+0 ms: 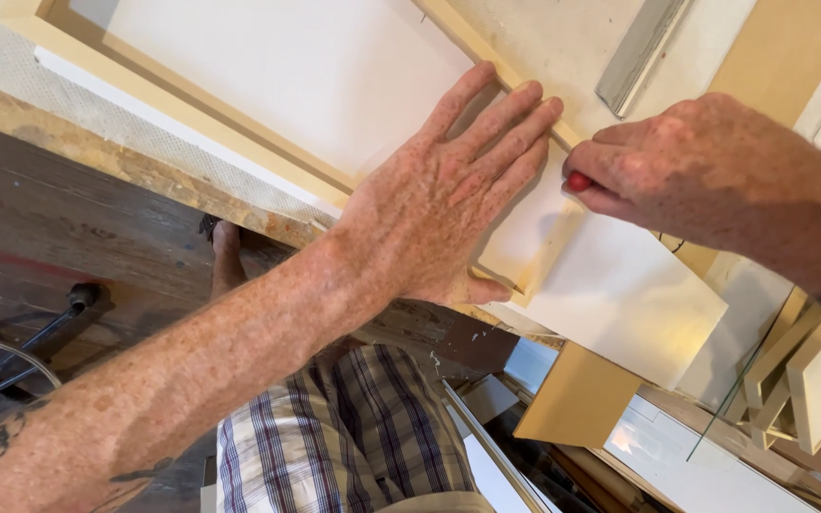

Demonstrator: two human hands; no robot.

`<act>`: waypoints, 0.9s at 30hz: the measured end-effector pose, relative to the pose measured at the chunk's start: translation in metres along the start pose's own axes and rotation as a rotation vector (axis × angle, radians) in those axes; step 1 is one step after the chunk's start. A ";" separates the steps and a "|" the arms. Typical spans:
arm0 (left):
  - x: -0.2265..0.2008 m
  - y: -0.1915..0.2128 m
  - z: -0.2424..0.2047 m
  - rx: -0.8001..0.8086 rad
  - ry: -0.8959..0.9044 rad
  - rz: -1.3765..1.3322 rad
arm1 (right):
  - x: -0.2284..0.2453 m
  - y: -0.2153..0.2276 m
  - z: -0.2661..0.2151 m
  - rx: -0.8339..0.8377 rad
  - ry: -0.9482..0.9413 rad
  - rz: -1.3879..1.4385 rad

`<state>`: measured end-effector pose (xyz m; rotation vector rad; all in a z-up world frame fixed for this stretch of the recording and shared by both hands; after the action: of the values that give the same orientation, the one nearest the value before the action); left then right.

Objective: Measuring, cutting backing material, and assembling wooden picture frames on a workbench.

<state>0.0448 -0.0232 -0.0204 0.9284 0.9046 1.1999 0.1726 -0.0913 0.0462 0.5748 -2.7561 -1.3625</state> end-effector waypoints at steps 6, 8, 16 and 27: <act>-0.001 -0.001 0.000 0.013 0.005 -0.022 | 0.006 0.007 -0.001 -0.140 -0.032 0.114; 0.000 0.000 0.001 0.005 0.005 -0.019 | 0.005 0.012 0.000 -0.150 -0.049 0.092; -0.001 -0.001 0.001 0.037 -0.013 -0.002 | 0.003 0.008 -0.003 -0.141 -0.061 0.108; 0.002 0.000 0.002 0.067 -0.028 0.018 | -0.020 0.059 -0.042 -0.316 -0.708 0.644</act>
<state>0.0465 -0.0214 -0.0196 1.0062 0.9206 1.1753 0.1796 -0.0841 0.1211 -0.8916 -2.6249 -1.9739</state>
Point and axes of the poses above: each hand's wrist, its own z-axis towards the middle knuckle, its own y-axis out of the back of the hand, x = y × z, the point moved 6 cm from there along z, towards the middle knuckle, and after that the axes turned 11 degrees about -x, right-handed, at the moved point
